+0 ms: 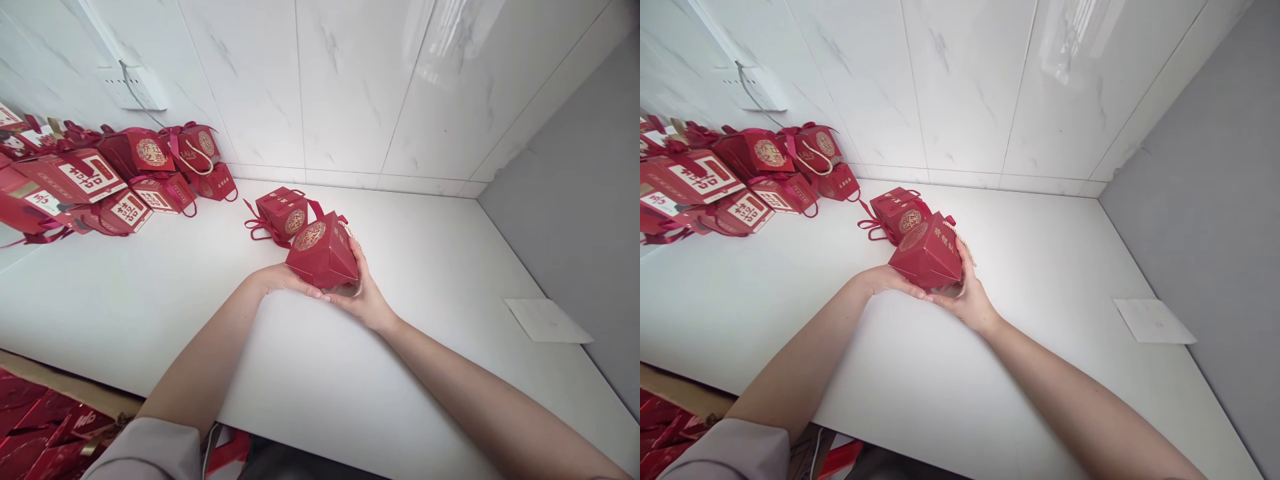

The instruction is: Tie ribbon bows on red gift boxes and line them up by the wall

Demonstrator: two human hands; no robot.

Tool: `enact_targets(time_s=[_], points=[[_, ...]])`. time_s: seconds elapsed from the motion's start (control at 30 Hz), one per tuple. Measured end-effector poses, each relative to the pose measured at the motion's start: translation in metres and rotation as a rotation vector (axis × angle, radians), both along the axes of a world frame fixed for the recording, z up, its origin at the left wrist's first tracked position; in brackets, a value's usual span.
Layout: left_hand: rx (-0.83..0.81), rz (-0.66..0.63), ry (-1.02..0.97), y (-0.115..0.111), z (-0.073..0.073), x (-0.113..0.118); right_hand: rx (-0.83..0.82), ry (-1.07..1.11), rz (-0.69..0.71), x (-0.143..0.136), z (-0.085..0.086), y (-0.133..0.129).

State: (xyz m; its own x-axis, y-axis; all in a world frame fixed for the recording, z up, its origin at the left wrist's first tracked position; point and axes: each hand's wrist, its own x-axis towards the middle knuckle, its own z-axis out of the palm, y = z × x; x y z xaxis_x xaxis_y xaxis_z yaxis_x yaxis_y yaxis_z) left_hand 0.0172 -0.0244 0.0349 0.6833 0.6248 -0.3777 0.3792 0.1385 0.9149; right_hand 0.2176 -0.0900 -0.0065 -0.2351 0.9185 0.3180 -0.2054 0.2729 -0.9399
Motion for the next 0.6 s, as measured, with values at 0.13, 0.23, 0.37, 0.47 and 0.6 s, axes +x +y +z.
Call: enact_targets(time_s=[0.13, 0.23, 0.37, 0.47, 0.6], points=[[-0.005, 0.018, 0.017, -0.0014, 0.0039, 0.0003, 0.002, -0.012, -0.005, 0.0004, -0.0011, 0.0002], [-0.014, 0.016, 0.018, -0.0021, 0.0063, 0.0008, 0.013, -0.003, 0.001, 0.0005, -0.0014, 0.0004], [-0.032, 0.018, 0.033, -0.0027, 0.0086, 0.0012, 0.026, 0.01, 0.009, 0.0004, -0.0014, 0.0005], [-0.037, 0.012, 0.028, -0.001, 0.0056, 0.0004, 0.027, 0.004, 0.011, 0.0005, -0.0029, 0.0006], [-0.042, -0.013, -0.02, 0.0023, -0.0012, -0.0008, 0.019, -0.019, 0.0, 0.0008, -0.0059, 0.0009]])
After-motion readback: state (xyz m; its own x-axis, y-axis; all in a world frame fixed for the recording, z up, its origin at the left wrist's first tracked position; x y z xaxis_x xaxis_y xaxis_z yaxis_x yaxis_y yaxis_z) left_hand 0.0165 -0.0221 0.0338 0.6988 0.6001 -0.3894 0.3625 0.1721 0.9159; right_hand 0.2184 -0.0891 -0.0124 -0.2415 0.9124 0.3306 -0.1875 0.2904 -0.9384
